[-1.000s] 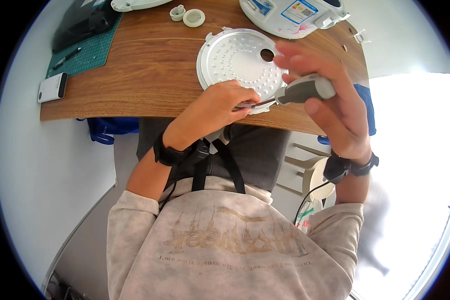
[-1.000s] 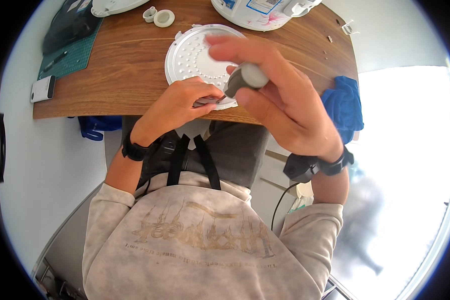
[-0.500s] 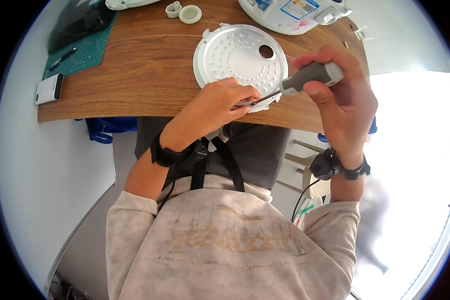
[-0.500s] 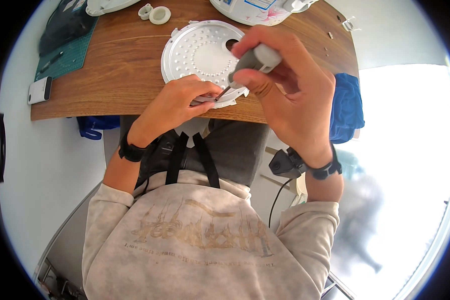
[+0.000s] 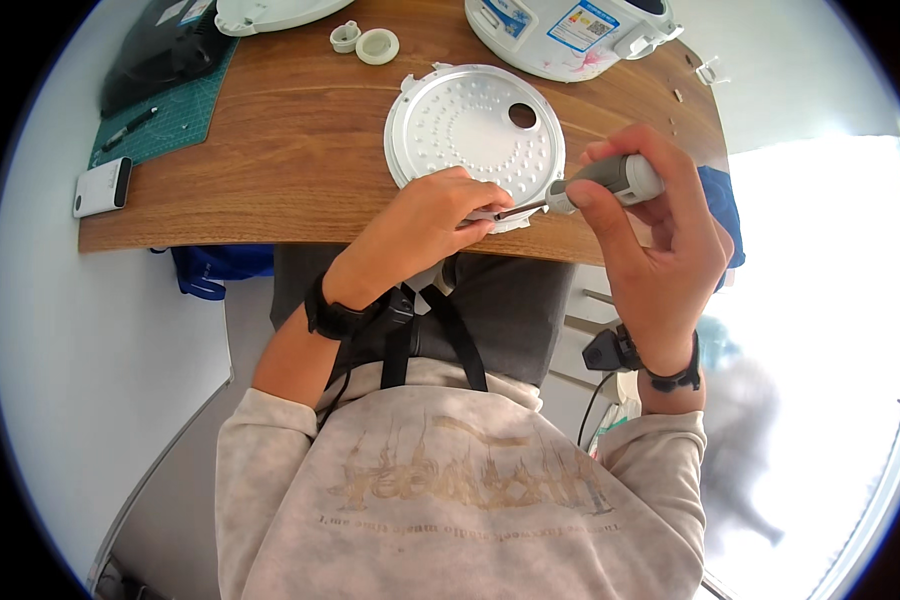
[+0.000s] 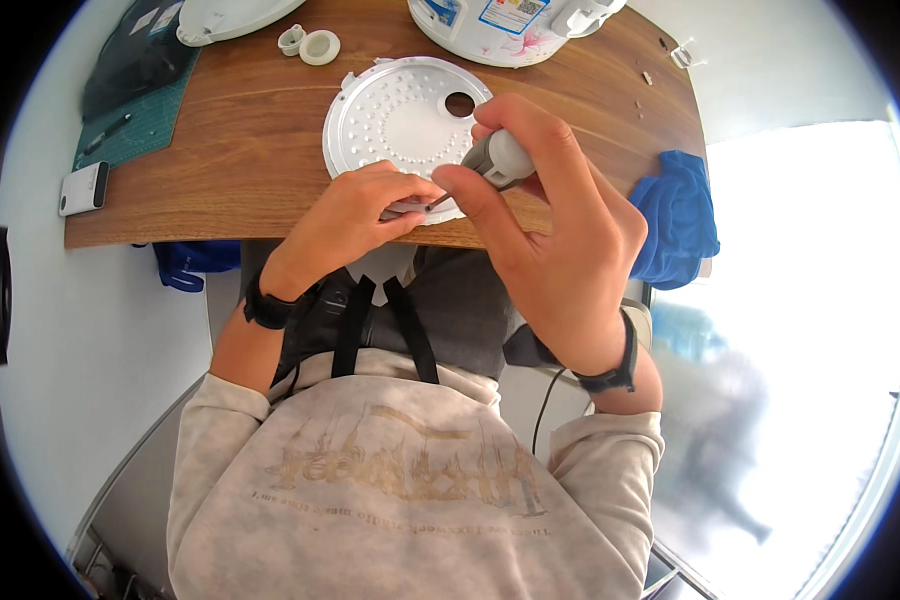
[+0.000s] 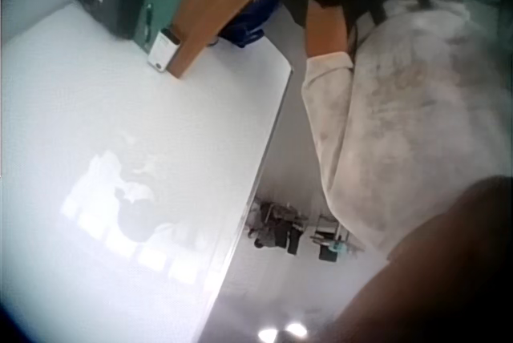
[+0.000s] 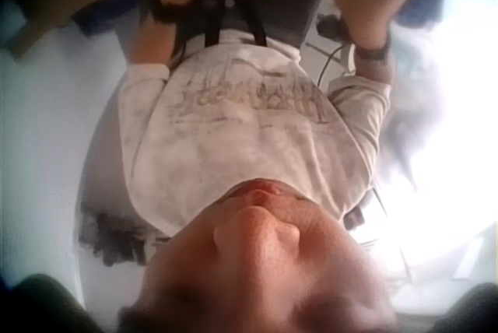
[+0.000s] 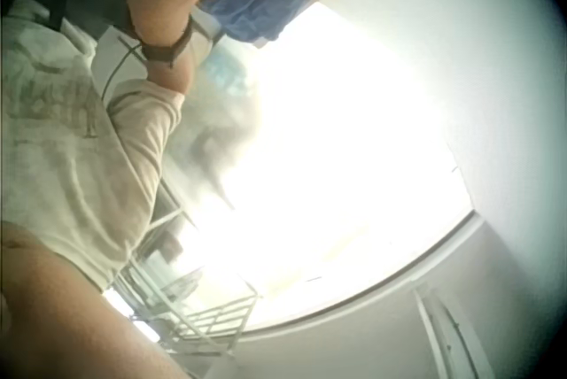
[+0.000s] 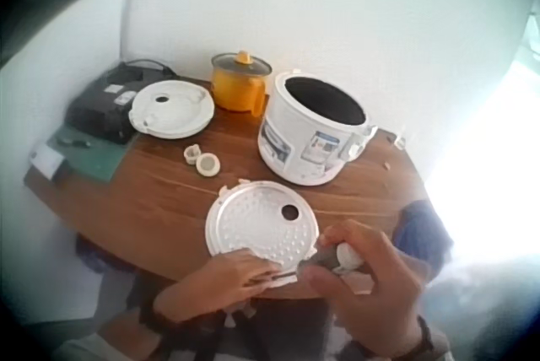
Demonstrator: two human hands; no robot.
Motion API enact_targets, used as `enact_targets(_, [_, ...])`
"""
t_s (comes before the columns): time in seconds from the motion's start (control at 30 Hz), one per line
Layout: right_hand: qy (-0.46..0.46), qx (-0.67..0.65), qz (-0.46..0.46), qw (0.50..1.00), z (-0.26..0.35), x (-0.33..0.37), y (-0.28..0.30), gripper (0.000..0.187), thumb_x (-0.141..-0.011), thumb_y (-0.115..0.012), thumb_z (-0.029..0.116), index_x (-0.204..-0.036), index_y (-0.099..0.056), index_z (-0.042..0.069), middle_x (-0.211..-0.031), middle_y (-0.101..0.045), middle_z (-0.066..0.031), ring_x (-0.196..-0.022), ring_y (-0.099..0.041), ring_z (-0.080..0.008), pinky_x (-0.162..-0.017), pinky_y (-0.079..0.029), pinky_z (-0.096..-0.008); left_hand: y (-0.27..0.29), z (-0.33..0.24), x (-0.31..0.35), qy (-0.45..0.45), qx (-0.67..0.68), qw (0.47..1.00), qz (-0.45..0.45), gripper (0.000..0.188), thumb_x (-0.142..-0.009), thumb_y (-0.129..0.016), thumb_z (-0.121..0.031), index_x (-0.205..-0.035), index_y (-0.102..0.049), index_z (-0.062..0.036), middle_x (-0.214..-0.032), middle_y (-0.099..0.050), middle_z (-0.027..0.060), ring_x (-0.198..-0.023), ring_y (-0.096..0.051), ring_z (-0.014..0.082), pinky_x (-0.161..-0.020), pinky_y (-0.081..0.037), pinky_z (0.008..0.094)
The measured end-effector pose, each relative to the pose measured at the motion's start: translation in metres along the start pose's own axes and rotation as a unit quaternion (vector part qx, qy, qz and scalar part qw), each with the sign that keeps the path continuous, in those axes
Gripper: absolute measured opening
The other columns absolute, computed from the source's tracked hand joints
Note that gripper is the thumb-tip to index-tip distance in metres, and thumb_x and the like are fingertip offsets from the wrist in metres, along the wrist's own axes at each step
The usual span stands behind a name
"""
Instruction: The person assembles a rice cooker lid by fitting a white plastic ring into a perforated lid and securing it with a screwdriver. They then place a small cap into the center of the lid.
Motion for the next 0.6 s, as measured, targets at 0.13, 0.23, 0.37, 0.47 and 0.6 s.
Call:
enact_targets(0.13, [-0.004,-0.135,0.011,0.991,-0.019,-0.005,-0.009,0.039,-0.094,-0.076,0.003,-0.131,-0.060,0.001,-0.117,-0.074,-0.0112,-0.099,-0.070,-0.0153,-0.090,-0.056,-0.0291,-0.002,0.002,-0.001,0.001,0.016,1.000,0.002,0.026,-0.093,-0.075,-0.011,-0.119,-0.073,-0.0105,-0.095,-0.067,0.0109,-0.088,-0.069,0.0268,-0.080,-0.055,0.0369])
enact_targets(0.23, [0.004,-0.245,0.040,0.969,-0.023,-0.007,-0.018,0.044,-0.098,-0.068,0.000,-0.139,-0.052,-0.001,-0.132,-0.067,-0.0162,-0.111,-0.068,-0.0200,-0.096,-0.054,-0.0309,-0.001,0.001,-0.001,-0.008,0.008,1.000,0.003,0.025,-0.093,-0.074,-0.011,-0.118,-0.073,-0.0096,-0.096,-0.067,0.0112,-0.088,-0.069,0.0267,-0.080,-0.055,0.0370])
enact_targets(0.37, [0.095,-0.236,0.123,0.959,-0.008,-0.006,-0.028,0.045,-0.097,-0.066,-0.004,-0.140,-0.052,-0.002,-0.142,-0.060,-0.0197,-0.118,-0.066,-0.0246,-0.101,-0.051,-0.0324,0.001,0.002,-0.001,-0.006,0.012,1.000,0.003,0.021,-0.092,-0.074,-0.011,-0.113,-0.072,-0.0073,-0.096,-0.067,0.0120,-0.087,-0.069,0.0276,-0.079,-0.055,0.0378])
enact_targets(0.47, [0.105,-0.225,0.228,0.942,0.008,-0.007,-0.031,0.042,-0.098,-0.060,-0.006,-0.138,-0.047,0.000,-0.135,-0.063,-0.0245,-0.123,-0.065,-0.0312,-0.103,-0.053,-0.0426,0.003,-0.002,-0.001,-0.015,0.015,1.000,0.002,0.021,-0.092,-0.073,-0.012,-0.112,-0.073,-0.0077,-0.092,-0.066,0.0119,-0.089,-0.065,0.0287,-0.080,-0.053,0.0394])
enact_targets(0.6, [0.084,-0.137,0.252,0.954,0.003,-0.012,-0.027,0.046,-0.090,-0.067,-0.013,-0.131,-0.053,0.002,-0.119,-0.070,-0.0163,-0.108,-0.069,-0.0262,-0.094,-0.056,-0.0375,0.004,-0.006,-0.001,-0.035,-0.004,0.999,-0.004,0.018,-0.091,-0.075,-0.011,-0.108,-0.072,-0.0049,-0.094,-0.067,0.0119,-0.085,-0.068,0.0280,-0.077,-0.054,0.0381])
Point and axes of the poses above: each hand's wrist, its own x-axis away from the middle knuckle, its own y-axis out of the back of the hand, z = x × y, the point moved 10 cm from there along -x, towards the middle knuckle
